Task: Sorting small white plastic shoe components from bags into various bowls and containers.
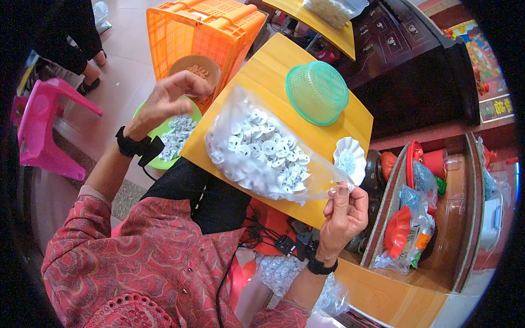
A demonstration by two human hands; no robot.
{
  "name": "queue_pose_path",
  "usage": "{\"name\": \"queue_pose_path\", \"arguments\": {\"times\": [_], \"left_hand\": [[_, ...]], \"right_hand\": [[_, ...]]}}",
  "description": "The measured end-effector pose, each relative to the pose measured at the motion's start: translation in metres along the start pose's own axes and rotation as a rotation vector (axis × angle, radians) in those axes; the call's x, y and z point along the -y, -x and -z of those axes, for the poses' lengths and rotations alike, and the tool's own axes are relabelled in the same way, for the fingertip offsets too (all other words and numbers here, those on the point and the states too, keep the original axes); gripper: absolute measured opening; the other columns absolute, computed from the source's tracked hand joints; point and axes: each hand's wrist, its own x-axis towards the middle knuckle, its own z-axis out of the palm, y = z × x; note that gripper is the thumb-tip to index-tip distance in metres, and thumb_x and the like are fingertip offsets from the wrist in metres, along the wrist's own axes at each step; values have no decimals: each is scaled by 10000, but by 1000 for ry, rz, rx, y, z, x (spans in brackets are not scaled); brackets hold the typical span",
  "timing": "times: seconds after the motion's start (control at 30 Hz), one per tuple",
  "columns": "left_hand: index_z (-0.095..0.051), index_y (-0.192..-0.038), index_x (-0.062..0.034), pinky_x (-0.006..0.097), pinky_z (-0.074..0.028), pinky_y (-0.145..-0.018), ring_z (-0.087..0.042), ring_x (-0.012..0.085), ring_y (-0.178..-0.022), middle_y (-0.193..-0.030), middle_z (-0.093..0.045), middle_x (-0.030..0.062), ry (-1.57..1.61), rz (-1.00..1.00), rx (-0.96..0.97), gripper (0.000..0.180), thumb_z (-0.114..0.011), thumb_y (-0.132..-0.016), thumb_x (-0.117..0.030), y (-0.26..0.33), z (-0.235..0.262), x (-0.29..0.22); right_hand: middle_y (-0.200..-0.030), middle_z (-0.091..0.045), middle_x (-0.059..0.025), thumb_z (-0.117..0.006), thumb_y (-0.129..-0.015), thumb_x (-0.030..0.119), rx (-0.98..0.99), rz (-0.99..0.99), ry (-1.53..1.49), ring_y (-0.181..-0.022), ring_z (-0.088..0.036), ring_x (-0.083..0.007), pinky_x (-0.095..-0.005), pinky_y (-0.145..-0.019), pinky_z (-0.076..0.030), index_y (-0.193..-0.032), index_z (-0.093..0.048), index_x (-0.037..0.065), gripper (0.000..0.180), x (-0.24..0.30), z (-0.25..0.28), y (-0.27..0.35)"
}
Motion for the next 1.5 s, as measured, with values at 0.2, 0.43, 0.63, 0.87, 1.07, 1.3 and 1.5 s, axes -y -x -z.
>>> {"name": "queue_pose_path", "arguments": {"times": [0.2,0.43,0.63,0.87,1.07,1.3,1.5], "left_hand": [[-264,-1537,-16,453,-261,-1168,-286,327,-1445,-1544,-320,197,-524,-266,250,1266,-849,-600,-635,-16,-19,19],[-272,-1535,-13,456,-307,-1113,-401,353,-1290,-1385,-451,205,-484,-355,262,1137,-845,-695,-522,-34,-56,24],[-582,-1317,-51,390,-361,-1062,-474,277,-1189,-1166,-537,104,-452,-311,291,606,-782,-762,-195,-39,-65,25],[-634,-1088,-47,382,-397,-1021,-516,282,-1139,-1109,-563,98,-330,-475,254,360,-606,-738,30,-38,-83,40],[-630,-1116,-39,325,-442,-929,-576,226,-1032,-1021,-599,82,-265,-311,146,192,-584,-932,-63,-30,-95,36],[-623,-1165,-35,288,-440,-917,-562,131,-1006,-1016,-613,26,-17,-240,63,224,-532,-1037,-194,-35,-114,33],[-624,-1181,-55,307,-442,-907,-563,148,-984,-1011,-616,28,57,-216,176,211,-532,-1027,-166,-39,-117,43]], "right_hand": [[-780,-628,-43,-650,-968,93,-20,2,35,-533,-449,-36,-171,-486,-341,-963,-577,17,105,-4,1,2],[-1231,-556,-113,-872,-741,421,77,218,119,-1049,-573,-167,-332,-869,-483,-1391,-448,-24,894,-29,16,11],[-1533,-287,-185,-824,-577,684,310,117,498,-1427,-298,-321,-422,-1158,-274,-1548,-133,-27,1389,-59,17,18],[-1317,-487,-161,-748,-865,385,346,142,588,-1276,-437,-304,-415,-1090,-340,-1323,-465,-16,672,-65,-14,-2],[-1232,-612,-116,-579,-1002,146,248,227,398,-1257,-511,-271,-393,-1087,-363,-1142,-586,-17,215,-70,-41,0],[-1133,-685,-161,-504,-1045,152,210,84,-110,-1165,-614,-260,-401,-1070,-409,-1049,-563,14,150,-69,-66,-4],[-911,-683,-87,-485,-1043,138,198,-61,-192,-855,-668,-212,-359,-805,-512,-992,-537,39,123,-80,-74,-10]]}}
